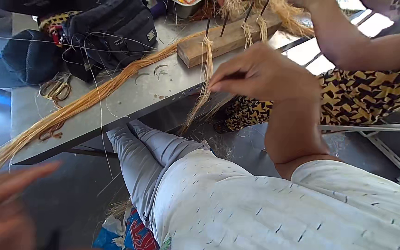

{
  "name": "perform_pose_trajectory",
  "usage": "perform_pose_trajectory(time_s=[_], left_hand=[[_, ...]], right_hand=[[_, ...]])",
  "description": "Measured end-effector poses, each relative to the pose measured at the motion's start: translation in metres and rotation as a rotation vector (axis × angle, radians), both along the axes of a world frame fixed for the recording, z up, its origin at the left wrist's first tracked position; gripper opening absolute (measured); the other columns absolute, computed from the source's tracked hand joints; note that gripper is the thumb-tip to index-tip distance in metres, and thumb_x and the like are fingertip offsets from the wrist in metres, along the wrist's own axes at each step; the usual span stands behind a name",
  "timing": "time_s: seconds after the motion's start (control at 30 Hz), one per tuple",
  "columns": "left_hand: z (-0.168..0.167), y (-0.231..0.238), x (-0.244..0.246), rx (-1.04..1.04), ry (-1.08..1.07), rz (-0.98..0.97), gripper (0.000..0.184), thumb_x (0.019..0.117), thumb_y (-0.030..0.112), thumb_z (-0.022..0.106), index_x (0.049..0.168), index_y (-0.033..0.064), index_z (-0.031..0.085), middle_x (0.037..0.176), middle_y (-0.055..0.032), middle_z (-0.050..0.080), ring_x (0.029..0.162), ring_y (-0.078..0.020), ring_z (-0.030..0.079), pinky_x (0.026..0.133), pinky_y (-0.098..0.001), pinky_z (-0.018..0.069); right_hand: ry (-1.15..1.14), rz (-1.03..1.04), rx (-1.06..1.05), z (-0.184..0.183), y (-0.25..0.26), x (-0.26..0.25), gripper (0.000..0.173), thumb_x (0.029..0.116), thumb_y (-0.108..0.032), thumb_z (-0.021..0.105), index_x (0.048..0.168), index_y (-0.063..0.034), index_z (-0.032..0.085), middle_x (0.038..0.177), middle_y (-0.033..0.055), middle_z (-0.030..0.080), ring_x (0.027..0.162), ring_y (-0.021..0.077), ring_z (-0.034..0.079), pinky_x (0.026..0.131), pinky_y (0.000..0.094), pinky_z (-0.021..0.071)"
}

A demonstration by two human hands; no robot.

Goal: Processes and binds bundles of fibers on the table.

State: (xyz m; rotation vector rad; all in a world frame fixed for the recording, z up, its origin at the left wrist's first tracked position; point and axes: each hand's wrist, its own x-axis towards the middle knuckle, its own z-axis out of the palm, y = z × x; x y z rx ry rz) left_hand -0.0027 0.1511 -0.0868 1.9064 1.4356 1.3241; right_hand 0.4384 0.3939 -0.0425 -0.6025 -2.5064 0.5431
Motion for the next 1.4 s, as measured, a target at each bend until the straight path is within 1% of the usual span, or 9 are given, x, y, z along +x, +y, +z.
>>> perform_pose_trajectory(time_s=[0.07,0.17,0.27,0.37,0.7,0.8,0.93,1.1,1.4], left_hand=[[-0.003,0.072,0.070,0.106,0.049,-0.102,0.051,0.0997,0.053,0.061,0.136,0.0174,0.063,0.136,-0.0001,0.065,0.125,-0.0176,0.063,0.106,-0.0405,0.0534],[-0.020,0.137,0.148,-0.005,0.020,-0.166,0.057,0.0999,0.044,0.064,0.143,0.0070,0.055,0.132,-0.0054,0.066,0.120,-0.0150,0.065,0.102,-0.0385,0.0566],[-0.039,0.160,0.178,-0.130,-0.173,-0.207,0.029,0.1035,0.021,0.063,0.128,0.0069,0.060,0.096,-0.0049,0.072,0.076,-0.0133,0.071,0.066,-0.0303,0.0626],[-0.053,0.161,0.174,-0.121,-0.207,-0.140,0.014,0.1057,0.020,0.058,0.106,0.0098,0.067,0.071,-0.0020,0.062,0.050,-0.0106,0.052,0.042,-0.0229,0.0432],[-0.092,0.165,0.153,-0.121,-0.184,0.062,0.015,0.1049,0.023,0.060,0.104,0.0113,0.070,0.067,-0.0002,0.059,0.048,-0.0092,0.050,0.043,-0.0235,0.0416],[-0.104,0.165,0.162,-0.169,-0.142,0.032,0.015,0.1042,0.021,0.061,0.103,0.0095,0.071,0.069,-0.0009,0.062,0.052,-0.0098,0.054,0.048,-0.0260,0.0467],[-0.111,0.165,0.169,-0.184,-0.104,-0.030,0.014,0.1036,0.021,0.062,0.103,0.0106,0.072,0.071,0.0008,0.064,0.054,-0.0089,0.057,0.050,-0.0257,0.0494],[-0.111,0.163,0.167,-0.149,-0.057,-0.003,0.012,0.1023,0.019,0.064,0.102,0.0115,0.073,0.072,0.0018,0.065,0.056,-0.0073,0.058,0.052,-0.0247,0.0499],[-0.121,0.163,0.157,-0.098,-0.010,0.128,0.015,0.1038,0.023,0.062,0.104,0.0119,0.072,0.073,0.0012,0.065,0.055,-0.0076,0.056,0.051,-0.0261,0.0484]], right_hand=[[-0.029,0.034,-0.057,-0.009,-0.001,-0.031,0.016,0.1004,-0.020,0.063,0.098,-0.0105,0.076,0.075,-0.0052,0.066,0.061,-0.0005,0.055,0.055,0.0188,0.0478],[-0.012,0.019,-0.174,-0.022,0.000,-0.057,0.014,0.1003,-0.017,0.065,0.097,-0.0096,0.076,0.072,-0.0040,0.065,0.059,0.0011,0.055,0.055,0.0197,0.0476],[0.031,0.006,-0.286,-0.032,0.006,-0.062,0.014,0.1005,-0.014,0.065,0.095,-0.0068,0.075,0.071,-0.0018,0.065,0.059,0.0026,0.057,0.054,0.0192,0.0494],[0.025,0.037,-0.432,-0.042,0.018,-0.048,0.015,0.1020,-0.013,0.064,0.096,-0.0037,0.074,0.071,0.0005,0.067,0.059,0.0051,0.060,0.054,0.0203,0.0515],[-0.060,-0.446,-0.436,-0.074,0.040,0.008,0.018,0.1033,-0.015,0.061,0.092,-0.0069,0.073,0.065,0.0007,0.061,0.054,0.0087,0.052,0.054,0.0280,0.0456],[0.017,-0.366,-0.356,-0.072,0.028,0.001,0.014,0.1015,-0.018,0.063,0.097,-0.0099,0.074,0.084,-0.0012,0.070,0.067,0.0062,0.062,0.063,0.0267,0.0537],[-0.022,-0.135,-0.331,-0.080,0.012,-0.026,0.028,0.0989,-0.016,0.065,0.126,-0.0076,0.069,0.116,0.0066,0.068,0.066,0.0091,0.058,0.059,0.0288,0.0525],[-0.104,-0.070,-0.537,-0.101,0.011,-0.045,0.012,0.1021,-0.014,0.064,0.101,-0.0072,0.074,0.082,0.0021,0.071,0.061,0.0076,0.063,0.054,0.0243,0.0527],[-0.106,-0.139,-0.829,-0.121,0.027,-0.027,0.013,0.1021,-0.010,0.064,0.098,-0.0020,0.073,0.075,0.0037,0.071,0.050,0.0064,0.055,0.045,0.0196,0.0433]])
